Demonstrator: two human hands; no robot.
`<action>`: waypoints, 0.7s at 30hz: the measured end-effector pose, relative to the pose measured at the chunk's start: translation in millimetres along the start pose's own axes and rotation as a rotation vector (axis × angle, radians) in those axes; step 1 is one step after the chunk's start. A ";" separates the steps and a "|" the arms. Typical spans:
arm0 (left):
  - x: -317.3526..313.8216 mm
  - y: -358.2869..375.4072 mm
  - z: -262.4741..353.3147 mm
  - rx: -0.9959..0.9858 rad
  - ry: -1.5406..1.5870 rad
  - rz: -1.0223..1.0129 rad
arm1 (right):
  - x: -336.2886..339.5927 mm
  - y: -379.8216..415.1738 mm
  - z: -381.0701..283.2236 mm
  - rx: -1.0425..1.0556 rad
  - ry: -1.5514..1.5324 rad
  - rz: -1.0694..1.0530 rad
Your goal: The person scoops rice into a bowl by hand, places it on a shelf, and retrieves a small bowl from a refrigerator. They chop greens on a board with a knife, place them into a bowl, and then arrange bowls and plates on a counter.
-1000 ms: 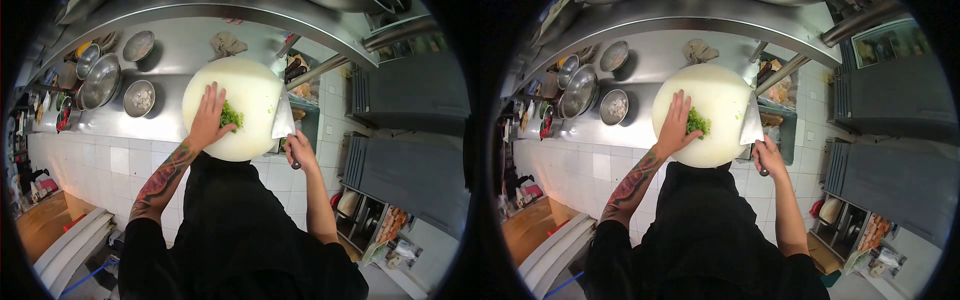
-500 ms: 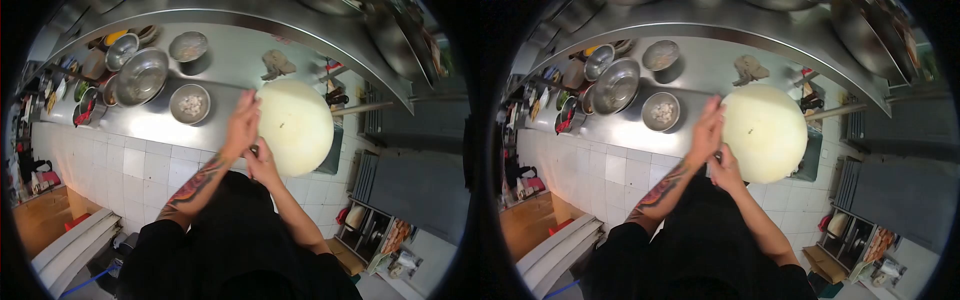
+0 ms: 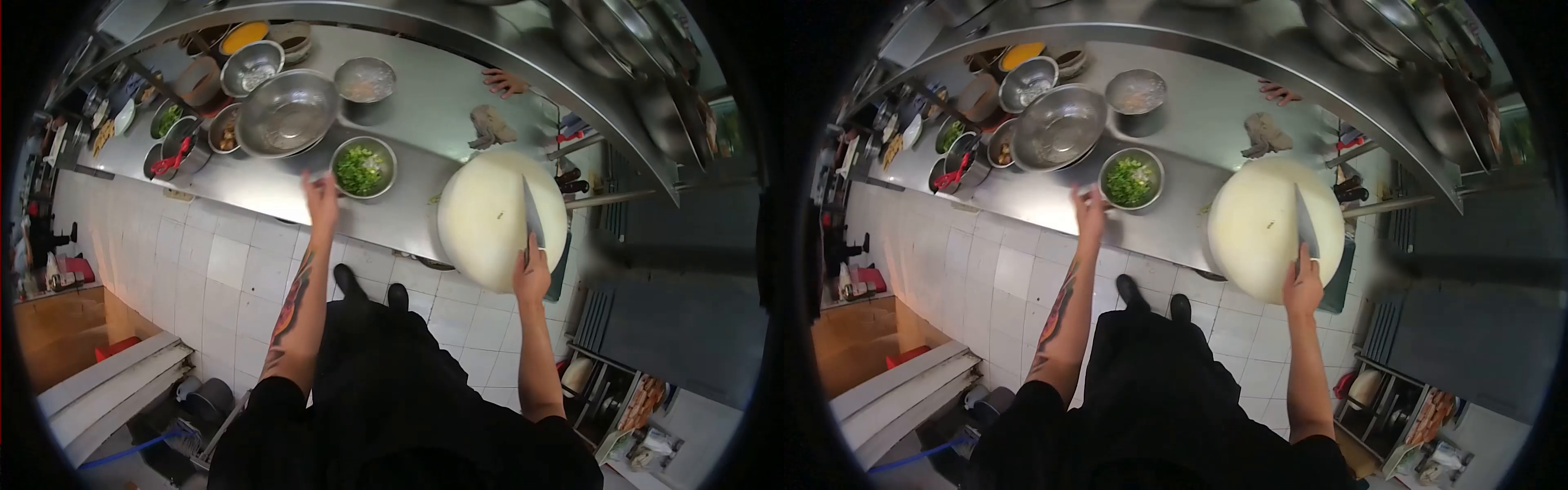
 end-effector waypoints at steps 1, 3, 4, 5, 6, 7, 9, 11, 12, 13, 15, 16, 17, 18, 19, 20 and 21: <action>-4.2 -22.1 -24.3 -0.035 -0.277 -0.054 | -5.5 2.5 4.8 -0.061 0.033 -0.047; -22.3 -15.8 -16.7 -0.356 -0.294 -0.194 | -11.9 2.4 -0.4 -0.105 0.070 -0.077; -25.8 -5.6 -11.5 -0.347 -0.314 -0.262 | -12.1 5.4 -2.3 -0.142 0.120 -0.035; -23.8 8.2 -7.2 -0.341 -0.334 -0.329 | -10.4 7.2 -5.1 -0.179 0.168 0.009; -15.9 22.2 -13.4 -0.343 -0.401 -0.407 | -12.1 8.3 -7.0 -0.221 0.173 -0.014; 1.6 36.1 -26.1 -0.340 -0.474 -0.478 | -16.6 10.2 -10.8 -0.210 0.302 0.029; 61.2 62.6 -20.6 -0.417 -0.423 -0.699 | -29.6 18.0 -3.0 -0.187 0.374 0.073; 153.0 72.3 -21.4 -0.395 -0.457 -0.855 | -13.6 33.8 -39.1 -0.338 0.401 0.154; 214.8 64.7 -41.9 -0.385 -0.503 -0.854 | -9.8 40.7 -60.1 -0.362 0.383 0.201; 294.2 48.5 -76.6 -0.277 -0.561 -0.740 | -10.2 45.5 -90.7 -0.314 0.410 0.264; 480.4 13.3 -128.4 -0.126 -0.721 -0.500 | -37.8 56.2 -173.3 -0.079 0.243 0.319; 605.2 4.5 -167.4 -0.005 -0.773 -0.211 | -59.1 63.1 -228.8 0.089 0.057 0.258; 720.9 11.0 -174.6 0.109 -0.981 0.037 | -100.2 71.1 -270.3 0.135 -0.206 0.106; 842.5 35.4 -198.7 -0.106 -1.040 0.219 | -139.3 79.6 -321.8 0.177 -0.457 -0.054; 945.5 67.3 -200.8 0.068 -1.472 0.369 | -145.4 93.4 -421.4 0.360 -0.328 -0.163; 1026.3 100.4 -180.8 0.561 -1.571 0.389 | -152.9 107.2 -507.6 0.443 -0.402 -0.215; 1088.7 143.0 -142.1 0.711 -1.180 0.874 | -161.3 115.5 -589.2 0.521 -0.524 -0.332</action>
Point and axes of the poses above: each hand's wrist, its own y-axis away from the middle knuckle, its own x-axis out of the back of the hand, z = x × y, the point moved 8 cm from there along -y, towards the middle knuckle
